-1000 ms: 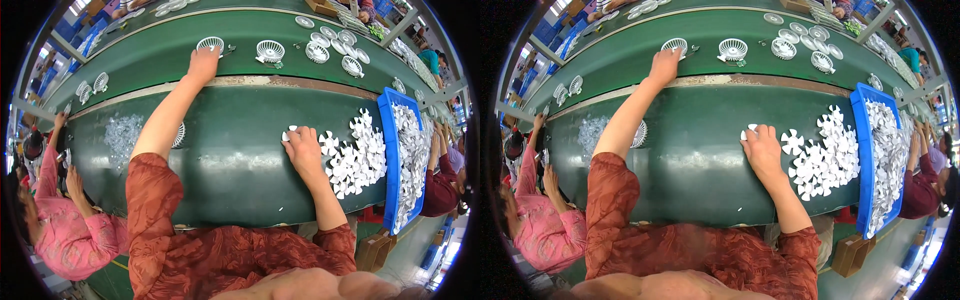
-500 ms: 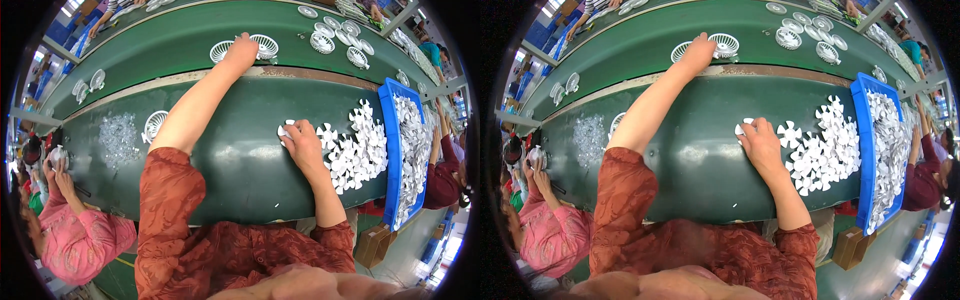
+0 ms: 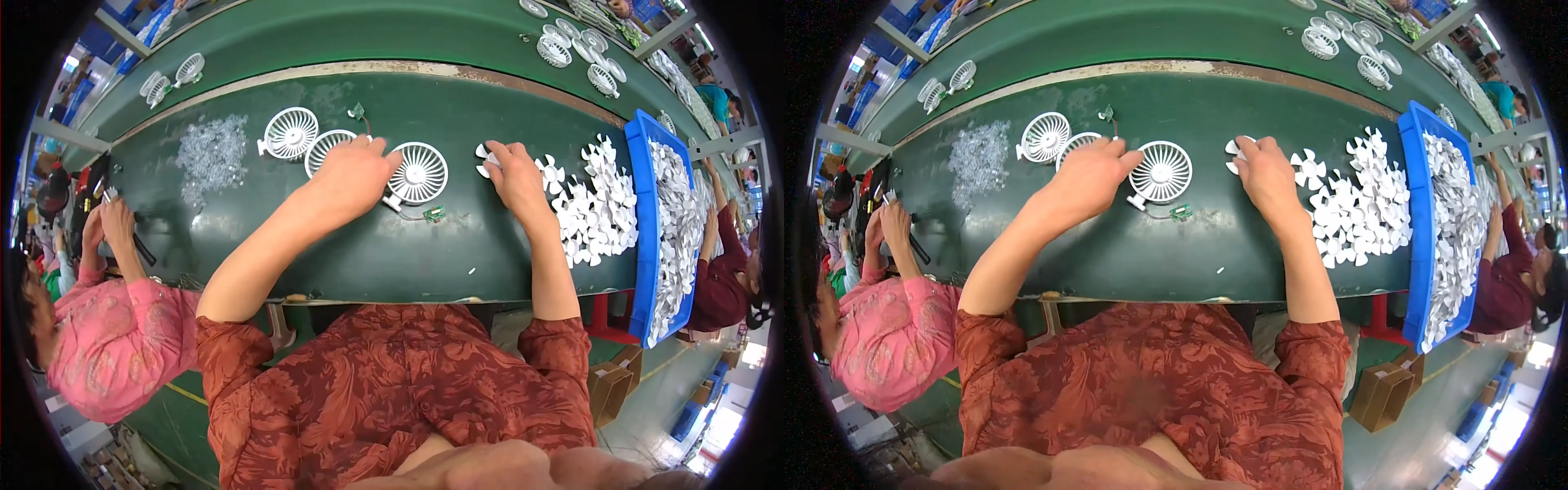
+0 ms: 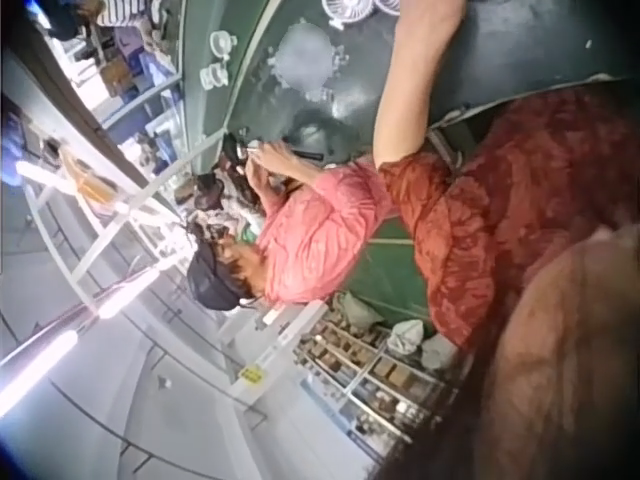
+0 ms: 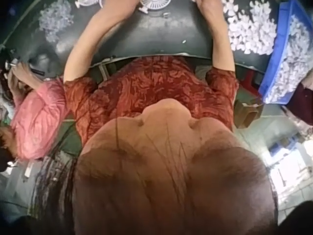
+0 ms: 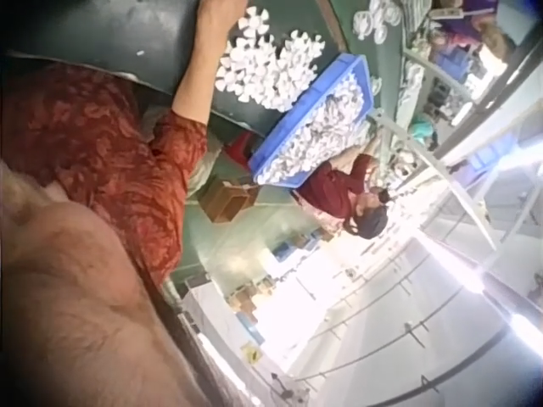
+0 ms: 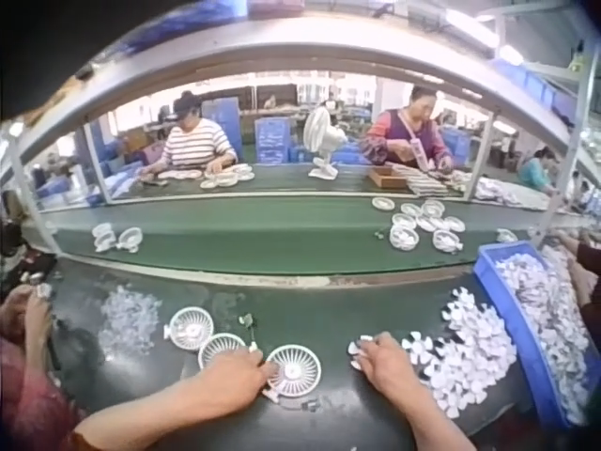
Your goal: The person assembles mini fans by picking up fan blades and pressing them into the fan casings, then placing the assembled units onto the conveyor belt.
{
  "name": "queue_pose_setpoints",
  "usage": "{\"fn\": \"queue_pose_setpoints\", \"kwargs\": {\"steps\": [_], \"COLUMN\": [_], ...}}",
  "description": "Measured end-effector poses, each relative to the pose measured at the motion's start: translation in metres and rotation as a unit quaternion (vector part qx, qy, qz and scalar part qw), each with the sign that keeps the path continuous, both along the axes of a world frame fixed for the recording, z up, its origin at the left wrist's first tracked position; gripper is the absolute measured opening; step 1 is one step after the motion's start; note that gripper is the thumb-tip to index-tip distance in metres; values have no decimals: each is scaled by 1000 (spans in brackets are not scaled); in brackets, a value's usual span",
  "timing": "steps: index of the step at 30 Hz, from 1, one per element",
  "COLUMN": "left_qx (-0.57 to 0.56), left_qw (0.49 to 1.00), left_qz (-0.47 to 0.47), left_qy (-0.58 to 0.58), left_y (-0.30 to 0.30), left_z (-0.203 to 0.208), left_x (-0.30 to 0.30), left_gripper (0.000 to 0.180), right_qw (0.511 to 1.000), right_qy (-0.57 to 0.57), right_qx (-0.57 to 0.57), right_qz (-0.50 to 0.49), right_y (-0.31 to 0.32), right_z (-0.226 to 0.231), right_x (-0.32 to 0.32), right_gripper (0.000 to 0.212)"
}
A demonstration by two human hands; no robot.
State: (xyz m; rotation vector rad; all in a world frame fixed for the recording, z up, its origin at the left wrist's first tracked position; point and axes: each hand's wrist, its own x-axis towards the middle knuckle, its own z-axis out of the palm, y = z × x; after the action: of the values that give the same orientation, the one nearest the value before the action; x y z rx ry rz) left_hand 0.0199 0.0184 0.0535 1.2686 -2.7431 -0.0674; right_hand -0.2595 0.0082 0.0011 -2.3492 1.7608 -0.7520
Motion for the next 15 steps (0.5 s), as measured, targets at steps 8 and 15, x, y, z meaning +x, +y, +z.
{"fn": "queue_pose_setpoints", "kwargs": {"steps": [8,15], "left_qx": [16,217], "left_qw": [999,891], "left_qz": [-18,124], "left_qy": [42,378], "left_y": [-40,-6], "left_z": [-45,-35], "left_x": [-54,-42], "left_gripper": [14,29], "right_qw": [992,992], "right_qy": [105,41], "right_qx": [47,103], "right_qz": [46,-59], "right_y": [26,58], "right_z": [9,9], "right_x": [5,-10], "right_gripper": [26,32]}}
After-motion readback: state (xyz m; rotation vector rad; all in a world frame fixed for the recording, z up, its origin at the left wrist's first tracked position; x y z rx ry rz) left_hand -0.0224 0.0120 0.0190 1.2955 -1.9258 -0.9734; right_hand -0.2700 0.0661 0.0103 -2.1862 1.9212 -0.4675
